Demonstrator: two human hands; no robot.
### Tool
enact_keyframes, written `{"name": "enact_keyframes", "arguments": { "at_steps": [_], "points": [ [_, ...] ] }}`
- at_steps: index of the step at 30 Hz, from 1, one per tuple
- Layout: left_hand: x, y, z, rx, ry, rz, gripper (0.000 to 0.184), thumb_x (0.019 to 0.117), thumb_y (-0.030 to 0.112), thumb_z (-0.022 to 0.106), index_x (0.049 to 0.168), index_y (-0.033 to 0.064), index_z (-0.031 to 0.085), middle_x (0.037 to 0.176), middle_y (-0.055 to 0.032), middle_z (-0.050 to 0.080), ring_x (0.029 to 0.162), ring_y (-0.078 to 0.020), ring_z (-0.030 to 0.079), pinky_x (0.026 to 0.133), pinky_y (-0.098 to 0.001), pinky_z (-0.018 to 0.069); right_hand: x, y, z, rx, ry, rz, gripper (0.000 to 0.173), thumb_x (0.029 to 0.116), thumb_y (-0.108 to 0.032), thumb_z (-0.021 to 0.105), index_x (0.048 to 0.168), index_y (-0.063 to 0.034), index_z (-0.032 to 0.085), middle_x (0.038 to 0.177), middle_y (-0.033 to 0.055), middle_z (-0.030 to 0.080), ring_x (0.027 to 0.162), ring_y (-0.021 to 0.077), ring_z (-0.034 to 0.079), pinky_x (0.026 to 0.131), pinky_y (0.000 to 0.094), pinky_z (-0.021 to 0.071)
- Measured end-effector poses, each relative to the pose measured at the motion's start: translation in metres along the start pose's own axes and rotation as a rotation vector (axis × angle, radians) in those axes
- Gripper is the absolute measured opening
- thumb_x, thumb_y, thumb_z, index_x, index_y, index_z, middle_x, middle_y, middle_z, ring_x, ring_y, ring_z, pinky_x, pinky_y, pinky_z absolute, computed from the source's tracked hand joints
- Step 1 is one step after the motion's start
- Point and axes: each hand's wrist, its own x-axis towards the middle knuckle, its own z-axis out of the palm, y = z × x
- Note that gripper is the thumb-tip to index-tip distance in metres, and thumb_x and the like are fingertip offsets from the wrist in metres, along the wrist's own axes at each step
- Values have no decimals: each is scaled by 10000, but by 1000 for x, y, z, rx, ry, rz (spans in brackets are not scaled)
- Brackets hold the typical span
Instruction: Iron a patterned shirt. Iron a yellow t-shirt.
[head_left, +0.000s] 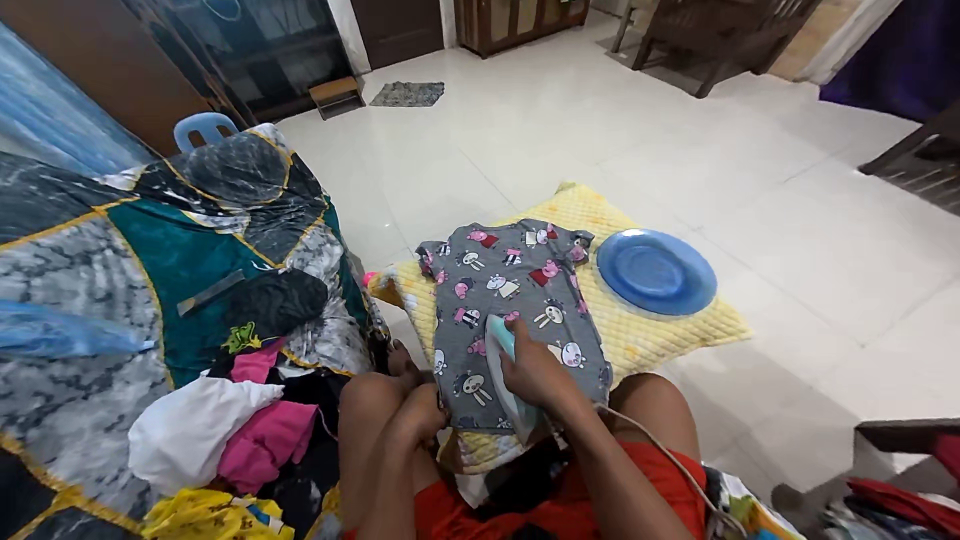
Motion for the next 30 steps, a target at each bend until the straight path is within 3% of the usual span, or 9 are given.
{"name": "enact_keyframes", "arguments": {
  "at_steps": [5,9,14,18,20,25,28,30],
  "points": [
    [-3,4,-4,22,2,7,362,920,135,691,1255,32,600,1052,-180,688,762,-293,711,651,-490,614,37,-22,-8,3,14,-22,702,981,-234,602,1590,-155,264,1122,187,698,1010,354,716,864,559,581],
    [-7,2,-2,27,19,15,347,919,129,688,1244,39,606,1050,-172,680,785,-286,699,668,-487,602,27,-25,3,-7,28,4,708,972,-239,606,1588,-163,263,1096,190,703,996,373,718,852,576,580],
    [0,0,1,92,48,67,352,870,112,709,1205,24,640,1102,-177,698,984,-317,695,858,-543,570,8,-24,13,7,7,6,689,983,-241,594,1585,-165,267,1077,174,707,964,356,726,834,562,590],
    [0,2,-1,89,32,26,366,870,124,718,1210,21,630,1071,-179,698,916,-310,708,792,-535,591,38,-36,7,31,16,-20,709,968,-222,606,1588,-154,268,1108,185,703,988,356,722,846,565,586],
    [-4,4,-3,83,46,33,382,873,132,724,1227,21,631,1095,-175,701,962,-309,707,842,-538,586,47,-46,7,22,31,-7,746,942,-220,618,1589,-159,252,1094,182,707,986,360,724,833,572,588],
    [0,-8,4,26,107,147,377,884,164,743,1220,21,651,1126,-160,710,1048,-286,693,952,-514,556,16,-59,26,12,11,55,797,915,-202,625,1606,-158,229,1058,184,713,960,370,729,804,580,593],
    [1,-10,6,26,156,141,379,861,204,753,1185,25,672,1065,-153,718,970,-281,702,886,-516,575,-3,-57,35,-5,-28,38,769,907,-216,638,1577,-156,266,1016,164,716,941,359,731,798,569,594],
    [3,-8,4,69,139,116,391,847,214,764,1177,24,673,1075,-157,718,997,-292,700,903,-530,567,2,-57,34,13,-31,23,759,923,-225,634,1582,-159,262,1025,166,716,951,361,729,808,571,594]
  ]
}}
